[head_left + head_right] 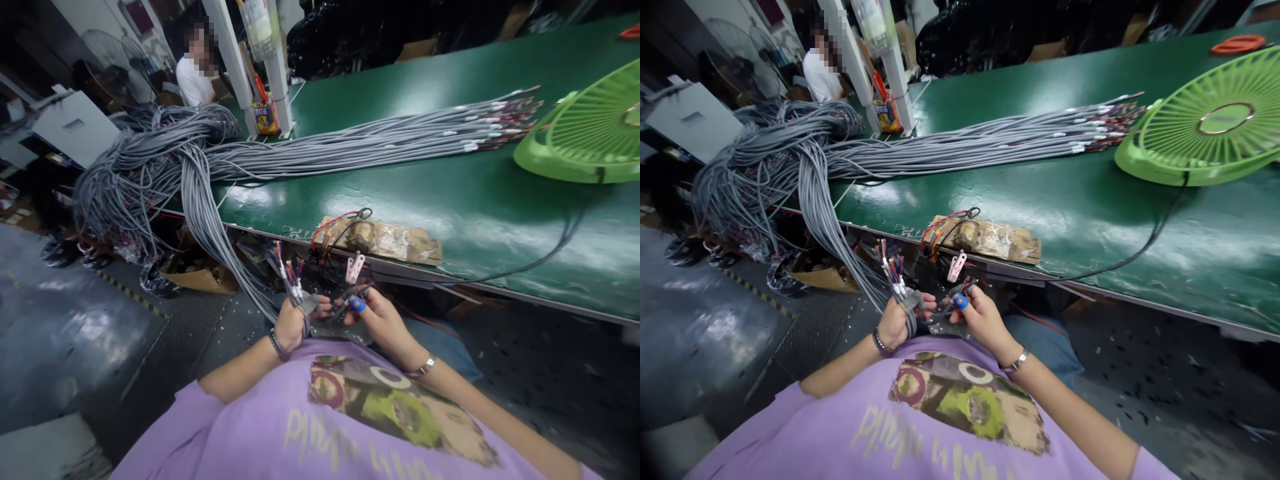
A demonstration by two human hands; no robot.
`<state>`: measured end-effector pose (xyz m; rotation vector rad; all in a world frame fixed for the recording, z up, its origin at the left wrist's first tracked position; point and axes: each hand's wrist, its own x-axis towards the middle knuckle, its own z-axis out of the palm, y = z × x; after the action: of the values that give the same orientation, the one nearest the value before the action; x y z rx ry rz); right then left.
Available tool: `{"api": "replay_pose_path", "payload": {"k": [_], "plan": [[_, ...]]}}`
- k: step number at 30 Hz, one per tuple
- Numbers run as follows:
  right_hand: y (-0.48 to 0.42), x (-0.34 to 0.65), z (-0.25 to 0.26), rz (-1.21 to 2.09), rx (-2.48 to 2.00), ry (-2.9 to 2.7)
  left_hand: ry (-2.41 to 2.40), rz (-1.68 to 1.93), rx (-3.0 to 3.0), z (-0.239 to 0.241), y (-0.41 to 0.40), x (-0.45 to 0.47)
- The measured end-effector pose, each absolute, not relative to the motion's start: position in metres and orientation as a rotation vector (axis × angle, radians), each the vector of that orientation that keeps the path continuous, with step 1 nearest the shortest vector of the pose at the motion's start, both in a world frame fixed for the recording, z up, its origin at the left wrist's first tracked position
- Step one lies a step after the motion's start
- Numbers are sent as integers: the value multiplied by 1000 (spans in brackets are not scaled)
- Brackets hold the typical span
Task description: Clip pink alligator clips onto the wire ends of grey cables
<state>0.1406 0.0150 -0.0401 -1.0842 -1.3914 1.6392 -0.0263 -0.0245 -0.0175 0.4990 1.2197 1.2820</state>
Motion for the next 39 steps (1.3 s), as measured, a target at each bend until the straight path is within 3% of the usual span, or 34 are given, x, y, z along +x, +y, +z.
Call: {"api": "replay_pose_path", "payload": {"k": [5, 12, 22, 32, 39], "plan": [[14, 135, -24, 1823, -1060, -1304, 1194, 1275, 487, -9, -21, -41], [8, 122, -31, 2206, -911, -900, 1179, 986, 724, -14, -19, -34], [6, 122, -39, 2455, -744, -847, 1105, 890, 757, -14, -19, -30], [5, 120, -49, 2413, -817, -815, 1129, 959, 666, -13, -20, -22], [2, 122, -47, 2276, -889, -1033, 1277, 1233, 646, -7, -14, -19]]}}
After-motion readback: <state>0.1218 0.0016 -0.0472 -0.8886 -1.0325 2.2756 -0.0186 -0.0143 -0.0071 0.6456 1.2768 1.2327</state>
